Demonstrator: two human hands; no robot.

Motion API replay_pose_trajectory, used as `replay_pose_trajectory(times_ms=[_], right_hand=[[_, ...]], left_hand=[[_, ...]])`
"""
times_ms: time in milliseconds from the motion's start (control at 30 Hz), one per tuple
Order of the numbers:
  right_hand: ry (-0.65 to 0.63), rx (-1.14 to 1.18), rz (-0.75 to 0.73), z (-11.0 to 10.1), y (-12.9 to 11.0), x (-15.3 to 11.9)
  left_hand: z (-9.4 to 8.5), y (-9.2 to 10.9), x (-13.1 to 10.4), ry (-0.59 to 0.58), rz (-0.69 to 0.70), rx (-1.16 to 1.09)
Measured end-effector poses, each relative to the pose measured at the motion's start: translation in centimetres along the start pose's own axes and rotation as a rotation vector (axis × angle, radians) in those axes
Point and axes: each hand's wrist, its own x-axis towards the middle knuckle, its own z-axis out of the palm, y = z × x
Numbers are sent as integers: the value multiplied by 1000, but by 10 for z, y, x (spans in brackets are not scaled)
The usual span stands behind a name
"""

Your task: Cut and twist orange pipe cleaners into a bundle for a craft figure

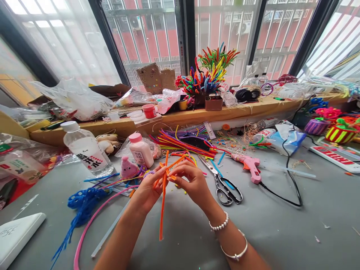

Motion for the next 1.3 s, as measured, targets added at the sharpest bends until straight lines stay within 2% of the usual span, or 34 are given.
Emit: replay_pose_trajectory(times_ms=[167, 367, 633, 867, 1200, 1300], right_hand=[[-18, 88, 42, 1, -1, 0], [-11, 213, 162, 1, 5, 0], [170, 234, 150, 6, 8, 2], [244, -12, 73, 8, 12, -1], [373, -175, -37, 9, 13, -4], [359, -228, -66, 8, 16, -5]], left_hand=[[0, -1, 1, -26, 18, 47], [3, 1, 0, 42, 47, 106], [5, -1, -1, 61, 122, 208], [1, -2, 1, 39, 134, 240], [1, -3, 0, 28, 148, 258], [2, -3, 0, 17, 128, 239]])
